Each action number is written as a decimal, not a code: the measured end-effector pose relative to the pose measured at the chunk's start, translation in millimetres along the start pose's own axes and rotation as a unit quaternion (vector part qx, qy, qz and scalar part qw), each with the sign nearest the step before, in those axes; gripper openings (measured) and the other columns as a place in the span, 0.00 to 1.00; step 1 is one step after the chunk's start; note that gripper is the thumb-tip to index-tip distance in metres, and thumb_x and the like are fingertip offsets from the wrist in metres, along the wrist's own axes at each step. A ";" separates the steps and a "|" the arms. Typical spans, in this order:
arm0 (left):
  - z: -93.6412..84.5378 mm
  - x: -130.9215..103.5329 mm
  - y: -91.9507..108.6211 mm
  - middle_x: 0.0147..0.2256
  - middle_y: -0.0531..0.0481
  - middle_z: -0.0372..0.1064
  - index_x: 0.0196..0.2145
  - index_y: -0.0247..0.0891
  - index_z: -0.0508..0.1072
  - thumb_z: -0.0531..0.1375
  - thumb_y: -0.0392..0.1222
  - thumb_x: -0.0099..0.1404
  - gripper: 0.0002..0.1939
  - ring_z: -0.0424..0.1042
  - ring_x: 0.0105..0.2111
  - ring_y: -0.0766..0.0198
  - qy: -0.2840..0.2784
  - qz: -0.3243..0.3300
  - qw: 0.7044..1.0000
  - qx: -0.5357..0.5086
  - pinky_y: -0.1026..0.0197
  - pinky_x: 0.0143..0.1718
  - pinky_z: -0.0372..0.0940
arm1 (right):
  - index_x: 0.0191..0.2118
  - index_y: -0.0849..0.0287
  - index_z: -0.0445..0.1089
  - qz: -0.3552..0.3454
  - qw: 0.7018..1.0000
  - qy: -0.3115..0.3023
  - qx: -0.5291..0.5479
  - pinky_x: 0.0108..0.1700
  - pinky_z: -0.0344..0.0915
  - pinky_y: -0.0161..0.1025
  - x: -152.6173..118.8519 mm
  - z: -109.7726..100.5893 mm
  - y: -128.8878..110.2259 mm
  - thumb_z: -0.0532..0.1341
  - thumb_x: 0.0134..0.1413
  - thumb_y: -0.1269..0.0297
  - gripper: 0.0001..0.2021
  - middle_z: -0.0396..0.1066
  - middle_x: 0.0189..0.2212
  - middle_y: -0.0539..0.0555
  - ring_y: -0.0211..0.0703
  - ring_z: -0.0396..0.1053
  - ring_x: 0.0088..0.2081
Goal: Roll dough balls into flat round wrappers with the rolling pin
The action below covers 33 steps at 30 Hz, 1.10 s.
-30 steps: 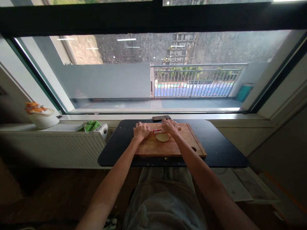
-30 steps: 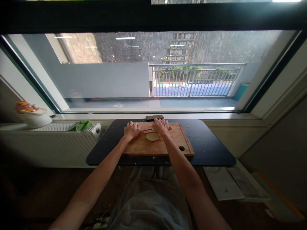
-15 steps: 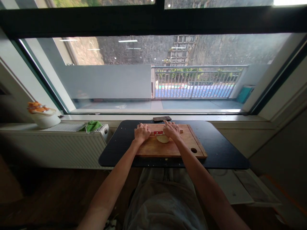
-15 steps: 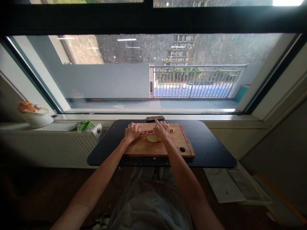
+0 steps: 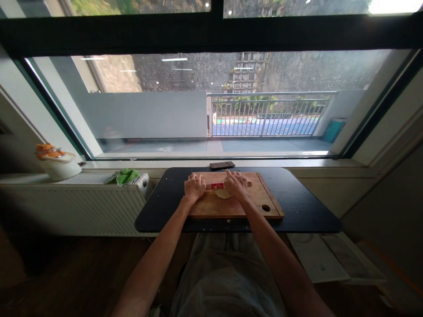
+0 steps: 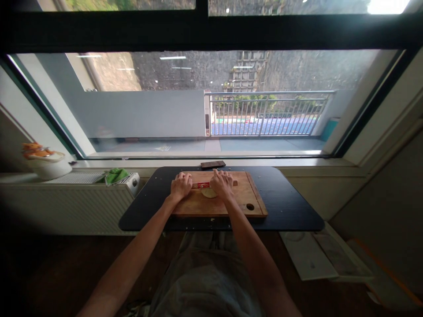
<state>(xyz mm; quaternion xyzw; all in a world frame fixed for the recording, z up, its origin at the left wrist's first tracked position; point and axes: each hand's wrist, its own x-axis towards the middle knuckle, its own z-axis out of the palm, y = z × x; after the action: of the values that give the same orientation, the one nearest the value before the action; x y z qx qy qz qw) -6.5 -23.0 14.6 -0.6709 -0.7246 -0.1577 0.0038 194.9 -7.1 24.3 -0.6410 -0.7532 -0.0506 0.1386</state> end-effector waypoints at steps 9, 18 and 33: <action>0.6 -6.8 2.2 0.63 0.37 0.71 0.64 0.42 0.74 0.46 0.44 0.80 0.24 0.71 0.62 0.47 0.003 0.001 1.000 -0.001 0.48 0.60 0.68 | 0.68 0.59 0.71 0.007 1.000 0.019 0.009 0.61 0.62 0.46 -14.1 -6.9 -5.1 0.50 0.74 0.68 0.24 0.79 0.57 0.65 0.56 0.71 0.59; -6.0 -15.3 7.0 0.61 0.36 0.73 0.60 0.41 0.74 0.45 0.45 0.80 0.23 0.69 0.63 0.47 0.005 0.010 1.000 0.001 0.46 0.61 0.67 | 0.60 0.58 0.75 0.019 0.998 0.057 0.011 0.54 0.62 0.45 -28.8 -3.7 -6.5 0.49 0.78 0.64 0.19 0.80 0.52 0.64 0.54 0.74 0.53; -11.3 -27.8 7.8 0.59 0.41 0.77 0.58 0.42 0.75 0.46 0.43 0.81 0.20 0.76 0.58 0.50 0.006 0.050 0.999 -0.011 0.48 0.60 0.68 | 0.47 0.60 0.79 0.015 0.995 0.093 0.016 0.59 0.60 0.47 -58.2 -3.9 -9.2 0.50 0.78 0.62 0.19 0.81 0.50 0.64 0.56 0.74 0.55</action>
<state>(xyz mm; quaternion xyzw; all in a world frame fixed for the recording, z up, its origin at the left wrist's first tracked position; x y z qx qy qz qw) 1.5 -52.3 21.0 -0.7051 -0.6885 -0.1694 0.0088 194.6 -65.0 13.0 -0.6427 -0.7279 -0.0958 0.2188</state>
